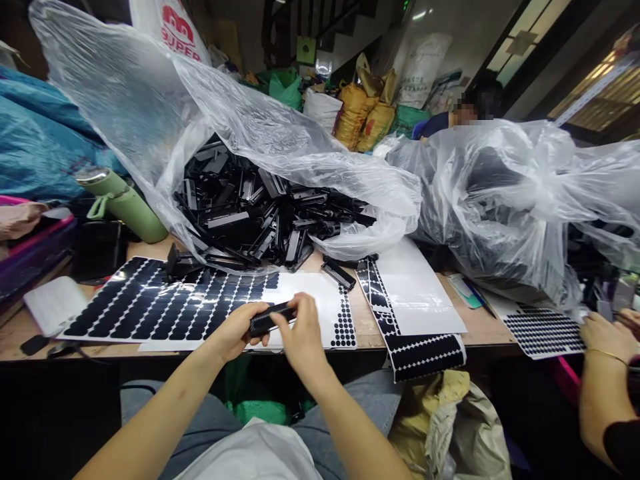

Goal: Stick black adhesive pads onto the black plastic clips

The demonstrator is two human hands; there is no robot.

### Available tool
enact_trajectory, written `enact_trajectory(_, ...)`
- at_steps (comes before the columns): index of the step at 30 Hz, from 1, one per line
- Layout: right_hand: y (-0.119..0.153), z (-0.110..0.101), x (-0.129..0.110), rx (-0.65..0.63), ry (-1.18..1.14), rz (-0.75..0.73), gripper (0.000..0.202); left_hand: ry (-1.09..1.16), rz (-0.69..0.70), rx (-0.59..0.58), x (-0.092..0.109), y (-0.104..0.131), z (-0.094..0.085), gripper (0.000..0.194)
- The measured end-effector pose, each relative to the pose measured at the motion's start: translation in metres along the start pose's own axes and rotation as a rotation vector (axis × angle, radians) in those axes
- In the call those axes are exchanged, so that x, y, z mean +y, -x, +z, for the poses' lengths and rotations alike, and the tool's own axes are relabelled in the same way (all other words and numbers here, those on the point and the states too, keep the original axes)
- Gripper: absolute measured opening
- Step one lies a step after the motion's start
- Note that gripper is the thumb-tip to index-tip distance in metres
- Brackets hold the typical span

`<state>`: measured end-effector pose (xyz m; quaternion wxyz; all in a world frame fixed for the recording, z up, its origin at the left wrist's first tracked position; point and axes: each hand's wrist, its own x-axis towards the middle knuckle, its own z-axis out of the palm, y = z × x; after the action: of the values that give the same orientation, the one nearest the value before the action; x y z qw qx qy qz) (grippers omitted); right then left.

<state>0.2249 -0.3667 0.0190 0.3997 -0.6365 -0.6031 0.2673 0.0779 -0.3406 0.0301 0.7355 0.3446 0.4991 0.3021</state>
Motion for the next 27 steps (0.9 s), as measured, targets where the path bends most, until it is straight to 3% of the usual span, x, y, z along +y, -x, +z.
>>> enact_trajectory(2, -0.017, -0.009, 0.034, 0.116, 0.177, 0.135, 0.016, -0.012, -0.035, 0.015, 0.001, -0.002, -0.003, 0.021)
enact_trajectory(6, -0.050, -0.035, 0.100, 0.052, 0.374, 0.334, 0.007, 0.012, -0.086, 0.024, 0.003, -0.003, -0.005, 0.019)
enact_trajectory(10, -0.059, -0.047, 0.122, 0.002, 0.369, 0.355, 0.011, 0.030, -0.109, 0.032, 0.000, -0.003, -0.004, 0.018)
enact_trajectory(13, -0.052, -0.050, 0.105, -0.023, 0.324, 0.342, 0.010, 0.044, -0.123, 0.029, -0.002, -0.005, -0.005, 0.019)
enact_trajectory(16, -0.036, -0.048, 0.067, -0.049, 0.216, 0.294, 0.015, 0.058, -0.123, 0.020, -0.002, -0.007, -0.005, 0.018)
enact_trajectory(19, -0.017, -0.037, 0.023, -0.147, -0.091, 0.147, 0.018, 0.065, -0.111, 0.024, -0.002, -0.008, -0.003, 0.016)
enact_trajectory(21, -0.008, -0.027, 0.002, -0.176, -0.167, 0.074, 0.015, 0.072, -0.096, 0.030, -0.002, -0.007, 0.000, 0.015)
enact_trajectory(27, -0.001, -0.014, -0.013, -0.148, -0.098, 0.094, 0.015, 0.079, -0.043, -0.002, 0.000, -0.002, 0.004, 0.014)
